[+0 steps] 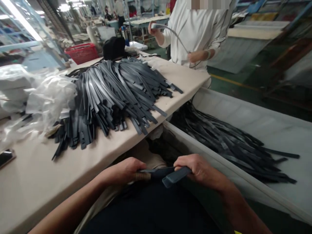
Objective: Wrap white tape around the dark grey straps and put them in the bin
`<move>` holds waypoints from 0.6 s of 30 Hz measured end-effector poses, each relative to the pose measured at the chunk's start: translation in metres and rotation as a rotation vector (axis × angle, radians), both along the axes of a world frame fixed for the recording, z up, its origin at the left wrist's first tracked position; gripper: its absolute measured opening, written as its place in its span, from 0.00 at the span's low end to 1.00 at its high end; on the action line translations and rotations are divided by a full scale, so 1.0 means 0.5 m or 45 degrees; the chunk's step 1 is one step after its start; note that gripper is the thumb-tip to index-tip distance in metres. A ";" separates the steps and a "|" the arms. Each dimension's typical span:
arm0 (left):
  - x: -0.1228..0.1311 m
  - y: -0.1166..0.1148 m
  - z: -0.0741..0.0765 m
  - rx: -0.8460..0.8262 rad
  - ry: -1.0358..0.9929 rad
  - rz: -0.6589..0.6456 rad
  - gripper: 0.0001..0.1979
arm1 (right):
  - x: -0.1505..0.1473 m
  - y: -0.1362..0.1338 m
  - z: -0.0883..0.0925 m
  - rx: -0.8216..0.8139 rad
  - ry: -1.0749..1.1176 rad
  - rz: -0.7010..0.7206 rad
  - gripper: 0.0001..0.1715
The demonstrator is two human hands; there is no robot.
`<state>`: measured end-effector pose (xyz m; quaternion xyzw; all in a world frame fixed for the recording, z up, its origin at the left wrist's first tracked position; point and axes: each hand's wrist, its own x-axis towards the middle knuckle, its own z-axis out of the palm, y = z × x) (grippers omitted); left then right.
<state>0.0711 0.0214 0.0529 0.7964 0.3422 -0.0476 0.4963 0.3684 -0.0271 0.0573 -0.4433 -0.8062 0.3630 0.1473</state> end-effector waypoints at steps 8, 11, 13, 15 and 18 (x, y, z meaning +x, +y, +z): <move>0.169 0.168 0.074 -0.079 -0.916 0.659 0.24 | 0.333 -0.145 0.054 0.099 -0.581 -1.498 0.21; 0.278 0.245 0.079 -0.200 -1.105 0.677 0.25 | 0.467 -0.178 0.045 -0.045 -0.965 -1.709 0.32; 0.333 0.276 0.068 -0.182 -0.996 0.717 0.28 | 0.531 -0.187 0.029 -0.175 -1.117 -1.767 0.40; 0.355 0.285 0.044 -0.214 -0.862 0.786 0.34 | 0.558 -0.189 0.017 -0.280 -1.206 -1.812 0.45; 0.325 0.261 -0.002 -0.311 -0.771 0.851 0.36 | 0.520 -0.182 0.013 -0.273 -1.136 -1.834 0.44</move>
